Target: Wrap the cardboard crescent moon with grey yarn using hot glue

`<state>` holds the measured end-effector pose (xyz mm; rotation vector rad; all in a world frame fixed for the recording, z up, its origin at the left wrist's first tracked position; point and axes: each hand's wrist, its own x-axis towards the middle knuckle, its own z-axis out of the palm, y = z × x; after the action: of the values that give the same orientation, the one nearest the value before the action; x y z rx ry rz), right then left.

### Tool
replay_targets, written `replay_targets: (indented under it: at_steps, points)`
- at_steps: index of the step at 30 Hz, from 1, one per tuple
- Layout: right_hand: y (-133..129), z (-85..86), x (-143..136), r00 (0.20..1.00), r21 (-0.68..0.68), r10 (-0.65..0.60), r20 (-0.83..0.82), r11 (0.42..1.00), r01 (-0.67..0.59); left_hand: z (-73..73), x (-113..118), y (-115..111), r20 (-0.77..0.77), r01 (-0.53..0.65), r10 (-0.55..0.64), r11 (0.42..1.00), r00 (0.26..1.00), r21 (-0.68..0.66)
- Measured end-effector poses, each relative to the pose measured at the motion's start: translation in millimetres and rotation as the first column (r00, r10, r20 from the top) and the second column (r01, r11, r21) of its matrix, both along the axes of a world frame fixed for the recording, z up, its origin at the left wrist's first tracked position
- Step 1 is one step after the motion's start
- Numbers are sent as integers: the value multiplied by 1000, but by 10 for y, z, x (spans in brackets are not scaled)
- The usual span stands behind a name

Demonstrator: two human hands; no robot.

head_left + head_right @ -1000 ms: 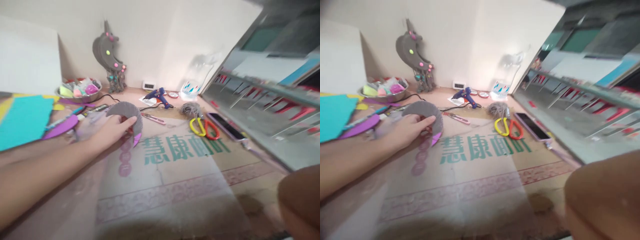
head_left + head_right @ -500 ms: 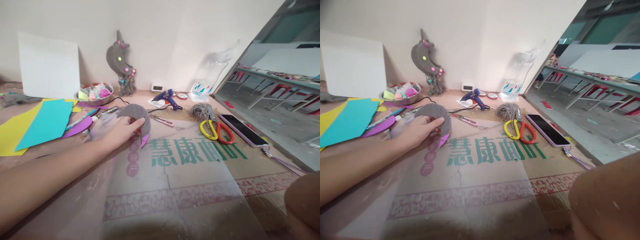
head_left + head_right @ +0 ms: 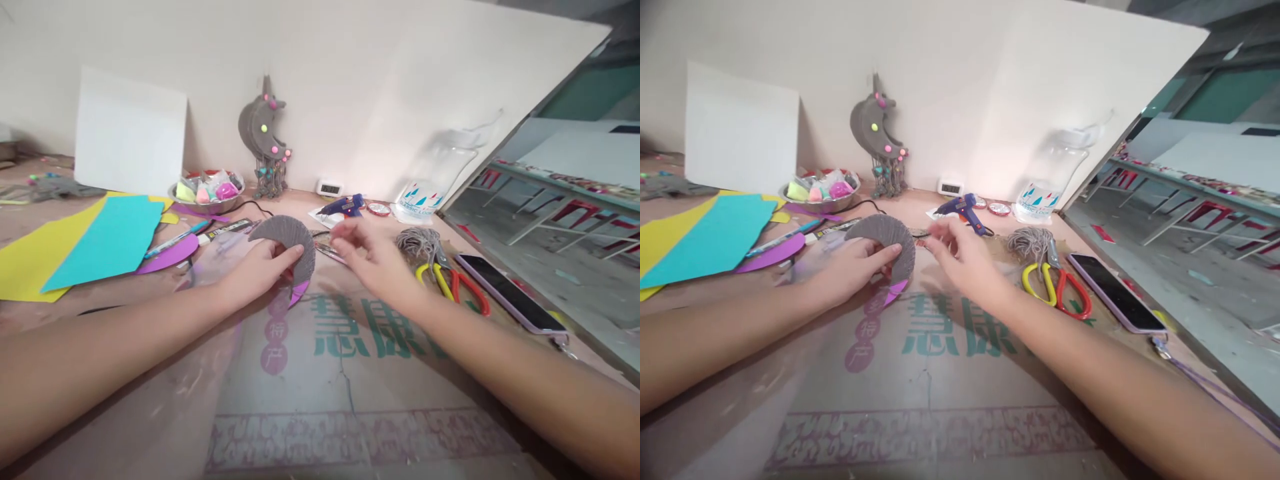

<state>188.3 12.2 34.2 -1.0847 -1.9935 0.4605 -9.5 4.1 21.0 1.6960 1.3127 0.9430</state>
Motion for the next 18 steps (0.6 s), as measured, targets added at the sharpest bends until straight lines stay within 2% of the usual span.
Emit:
replay_targets:
  at_steps: [3,5,7,9,10,13,16,18]
  points:
    - [201,-95,73,986,-20,-100,136,994,103,-23,12,2,99,25,-19,998,995,-58]
    - [416,-81,187,966,66,-207,158,978,198,-42,16,10,87,0,6,998,996,-70]
    - [650,-38,320,908,138,-415,54,904,405,-47,17,16,66,-14,18,998,998,-59]
    - [854,-18,432,800,71,-597,-55,797,600,-31,18,12,70,-1,5,998,998,-59]
    - [934,-26,469,788,-14,-616,-11,788,616,-16,19,5,69,6,-2,998,998,-66]
    - [1069,-116,497,835,-123,-536,123,827,549,30,18,-20,31,-9,11,997,999,-79]
    - [1114,-232,451,867,-150,-445,224,863,482,42,16,-32,44,-8,11,997,999,-71]
    - [1142,-280,422,866,-132,-433,252,871,474,30,15,-30,80,25,-19,996,997,-84]
